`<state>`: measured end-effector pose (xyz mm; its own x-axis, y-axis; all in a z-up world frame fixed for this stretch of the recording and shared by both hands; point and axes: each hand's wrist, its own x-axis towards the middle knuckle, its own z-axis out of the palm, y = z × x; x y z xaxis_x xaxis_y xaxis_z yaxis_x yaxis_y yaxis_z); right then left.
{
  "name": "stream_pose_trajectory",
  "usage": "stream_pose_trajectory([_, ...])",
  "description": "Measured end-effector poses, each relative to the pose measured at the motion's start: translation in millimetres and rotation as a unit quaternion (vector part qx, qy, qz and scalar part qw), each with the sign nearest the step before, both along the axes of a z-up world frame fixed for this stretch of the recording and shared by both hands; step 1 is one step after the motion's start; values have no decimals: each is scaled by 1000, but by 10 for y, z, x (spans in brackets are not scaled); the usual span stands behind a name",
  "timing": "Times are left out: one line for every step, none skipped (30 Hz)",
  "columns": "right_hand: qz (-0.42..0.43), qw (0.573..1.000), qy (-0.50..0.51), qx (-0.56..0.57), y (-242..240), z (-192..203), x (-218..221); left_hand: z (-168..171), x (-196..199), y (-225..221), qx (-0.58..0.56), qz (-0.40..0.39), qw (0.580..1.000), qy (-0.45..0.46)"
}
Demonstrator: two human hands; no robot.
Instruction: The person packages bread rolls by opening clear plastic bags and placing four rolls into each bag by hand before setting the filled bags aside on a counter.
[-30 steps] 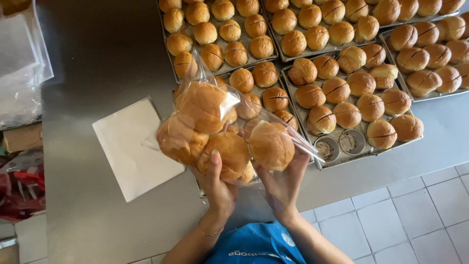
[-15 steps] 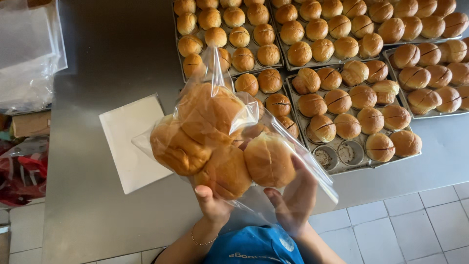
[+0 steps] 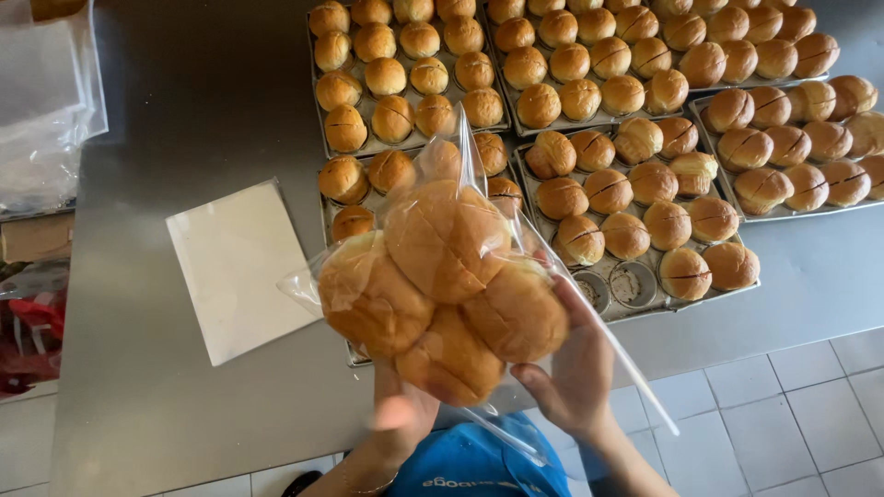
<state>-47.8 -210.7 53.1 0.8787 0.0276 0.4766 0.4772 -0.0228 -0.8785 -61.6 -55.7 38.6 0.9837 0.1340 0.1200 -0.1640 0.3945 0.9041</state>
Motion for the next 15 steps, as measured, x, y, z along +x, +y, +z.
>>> stream_pose_trajectory([34, 999, -13, -11, -83, 62, -3, 146, 24, 55, -268, -123, 956, -8])
stream_pose_trajectory([67, 997, -27, -21, -159, 124, 0, 293, 53, 117, -511, -234, 827, -17])
stream_pose_trajectory([66, 997, -29, -21, -236, 165, 46, 338, 216, 168, -511, -236, 826, -18])
stream_pose_trajectory([74, 991, -20, -114, -310, 201, 74, 378, 355, 223, -519, -289, 802, 65])
stream_pose_trajectory([82, 975, -11, -205, -377, 234, 101, 414, 494, 284, -522, -340, 768, 146])
stream_pose_trajectory([86, 975, -10, -207, -371, 268, 150, 345, 487, 305, -524, -337, 768, 146])
stream_pose_trajectory([130, 956, -1, -264, -360, 303, 201, 278, 483, 328, -509, -384, 756, 149])
stream_pose_trajectory([169, 932, 5, -320, -340, 344, 274, 223, 512, 360, -489, -433, 742, 150])
stream_pose_trajectory([170, 932, 3, -321, -264, 409, 307, 161, 505, 377, -489, -434, 742, 148])
stream_pose_trajectory([205, 930, 10, -305, -189, 468, 332, 93, 492, 394, -500, -427, 736, 159])
stream_pose_trajectory([240, 927, 17, -289, -109, 524, 360, 21, 480, 414, -512, -420, 730, 169])
stream_pose_trajectory([243, 926, 19, -289, -44, 517, 399, -70, 464, 449, -514, -417, 730, 169])
stream_pose_trajectory([233, 922, 18, -308, 31, 506, 437, -164, 447, 492, -562, -421, 693, 164])
stream_pose_trajectory([225, 917, 18, -329, 108, 497, 479, -260, 422, 534, -609, -422, 653, 157])
stream_pose_trajectory([231, 915, 19, -330, 205, 553, 512, -354, 401, 587, -613, -417, 653, 155])
